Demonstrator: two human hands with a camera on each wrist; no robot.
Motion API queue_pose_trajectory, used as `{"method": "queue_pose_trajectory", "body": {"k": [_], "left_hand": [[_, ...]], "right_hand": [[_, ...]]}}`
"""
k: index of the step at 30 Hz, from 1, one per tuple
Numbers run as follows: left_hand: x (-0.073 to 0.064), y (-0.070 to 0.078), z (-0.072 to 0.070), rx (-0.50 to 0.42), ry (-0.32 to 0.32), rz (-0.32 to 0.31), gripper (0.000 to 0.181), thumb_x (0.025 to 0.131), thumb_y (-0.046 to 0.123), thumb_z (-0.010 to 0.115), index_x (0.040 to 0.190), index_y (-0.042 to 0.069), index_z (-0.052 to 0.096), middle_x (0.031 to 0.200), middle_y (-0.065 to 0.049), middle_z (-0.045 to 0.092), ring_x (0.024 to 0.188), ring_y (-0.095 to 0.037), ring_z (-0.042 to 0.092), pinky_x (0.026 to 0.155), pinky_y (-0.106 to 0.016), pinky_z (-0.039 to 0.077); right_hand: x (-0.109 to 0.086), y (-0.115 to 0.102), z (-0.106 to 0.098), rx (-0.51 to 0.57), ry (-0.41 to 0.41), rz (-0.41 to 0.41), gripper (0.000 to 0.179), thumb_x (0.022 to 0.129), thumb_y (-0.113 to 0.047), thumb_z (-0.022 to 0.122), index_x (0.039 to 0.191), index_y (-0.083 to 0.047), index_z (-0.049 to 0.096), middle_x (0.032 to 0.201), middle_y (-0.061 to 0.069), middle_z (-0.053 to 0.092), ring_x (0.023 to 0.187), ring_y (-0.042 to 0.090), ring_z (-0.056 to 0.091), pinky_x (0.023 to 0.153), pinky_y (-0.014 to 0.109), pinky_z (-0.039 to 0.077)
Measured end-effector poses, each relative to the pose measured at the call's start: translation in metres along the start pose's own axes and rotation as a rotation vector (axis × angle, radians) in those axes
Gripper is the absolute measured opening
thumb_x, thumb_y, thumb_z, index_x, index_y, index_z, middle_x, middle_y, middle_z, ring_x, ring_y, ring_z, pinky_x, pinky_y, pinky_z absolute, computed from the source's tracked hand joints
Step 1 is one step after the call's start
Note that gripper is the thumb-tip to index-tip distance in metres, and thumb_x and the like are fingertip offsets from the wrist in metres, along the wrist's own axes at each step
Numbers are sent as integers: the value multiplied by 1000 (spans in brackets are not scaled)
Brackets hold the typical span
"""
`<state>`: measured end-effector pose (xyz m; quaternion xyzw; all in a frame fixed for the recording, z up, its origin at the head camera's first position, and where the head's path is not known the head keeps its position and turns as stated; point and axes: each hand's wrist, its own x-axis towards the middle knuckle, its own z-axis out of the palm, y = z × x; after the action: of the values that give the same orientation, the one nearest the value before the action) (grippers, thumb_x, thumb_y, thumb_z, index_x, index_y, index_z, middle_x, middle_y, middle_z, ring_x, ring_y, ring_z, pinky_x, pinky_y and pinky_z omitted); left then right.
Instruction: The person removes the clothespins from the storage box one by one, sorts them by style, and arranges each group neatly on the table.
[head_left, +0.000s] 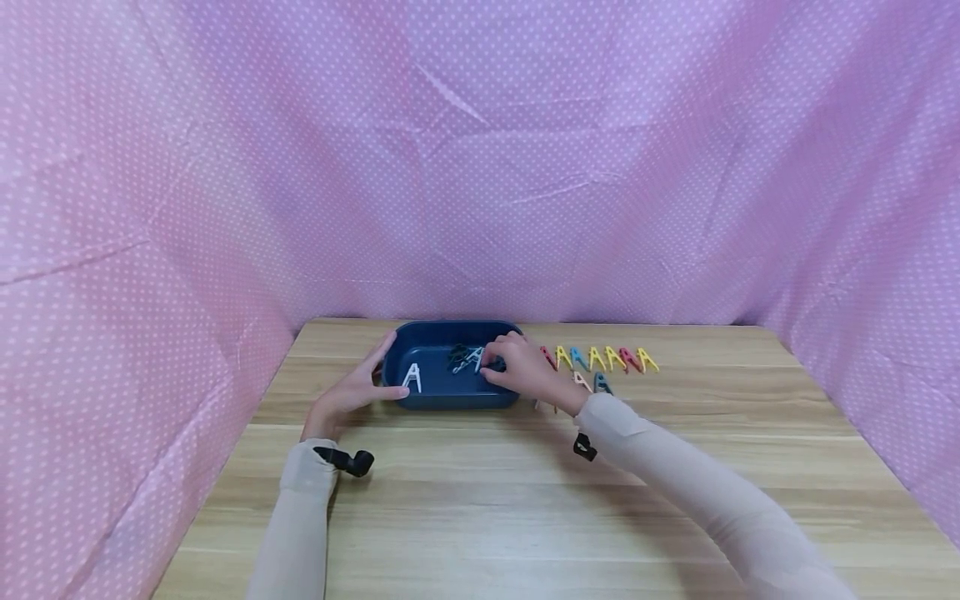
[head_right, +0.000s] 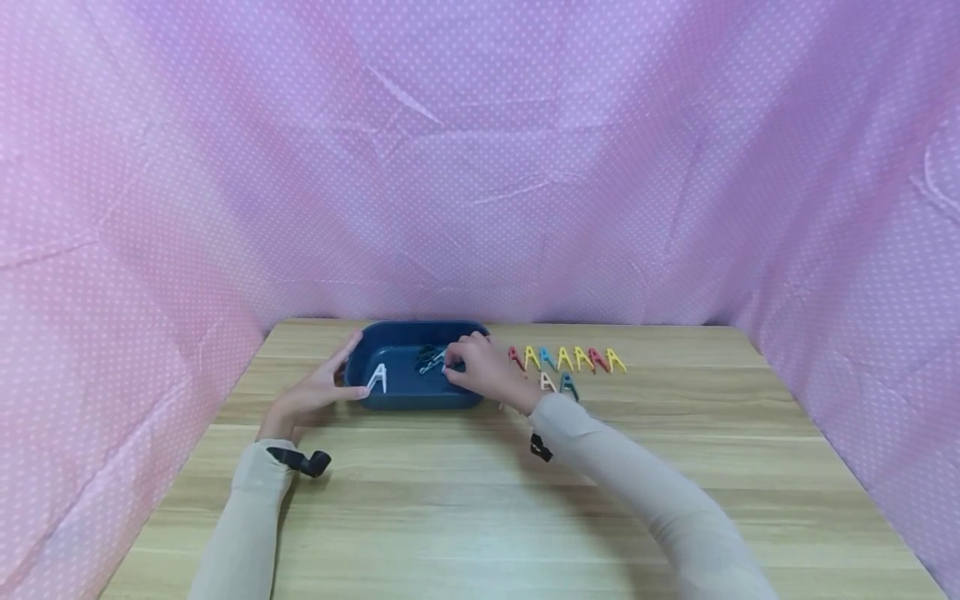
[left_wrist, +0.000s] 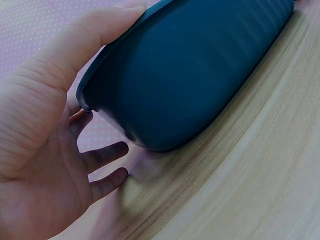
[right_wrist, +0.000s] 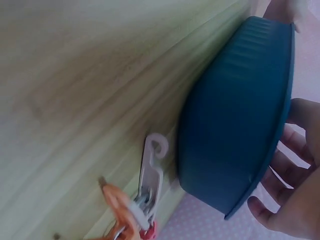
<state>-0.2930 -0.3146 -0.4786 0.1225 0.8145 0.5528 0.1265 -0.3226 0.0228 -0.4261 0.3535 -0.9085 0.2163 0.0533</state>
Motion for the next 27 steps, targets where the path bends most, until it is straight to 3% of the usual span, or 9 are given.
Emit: {"method": "queue_pose_trajectory", "body": {"k": [6, 11, 21, 27], "left_hand": [[1, 1, 0, 16, -2, 23, 107, 91, 27, 78, 164, 38, 1, 173, 6, -8, 159, -34, 0, 126, -61, 10], [1, 0, 0, 16, -5, 30, 107, 91, 27, 78, 164, 36, 1, 173, 4, -8, 159, -36, 2, 126, -61, 11], [-2, 3, 1, -17, 11, -42, 108, 88, 31, 81, 162, 47, 3, 173, 5, -7, 159, -36, 2, 125, -65, 7], [-1, 2, 1, -12, 9, -37, 108, 89, 30, 80, 162, 46, 2, 173, 4, -7, 158, -38, 4, 125, -65, 8]], "right_hand": [[8, 1, 7, -1, -72, 37, 13, 95, -22, 72, 104, -13, 76, 105, 3, 72, 100, 21, 56, 97, 47, 45], [13, 3, 10, -3, -118, 101, 26, 96, -25, 72, 116, -9, 74, 115, 7, 69, 112, 25, 56, 105, 49, 43], [26, 12, 14, -60, -135, 125, 47, 91, -32, 77, 130, -7, 68, 131, 12, 65, 126, 31, 56, 113, 55, 41], [32, 14, 14, -75, -186, 132, 53, 91, -36, 78, 134, -7, 66, 135, 13, 64, 130, 31, 55, 116, 54, 38]]}}
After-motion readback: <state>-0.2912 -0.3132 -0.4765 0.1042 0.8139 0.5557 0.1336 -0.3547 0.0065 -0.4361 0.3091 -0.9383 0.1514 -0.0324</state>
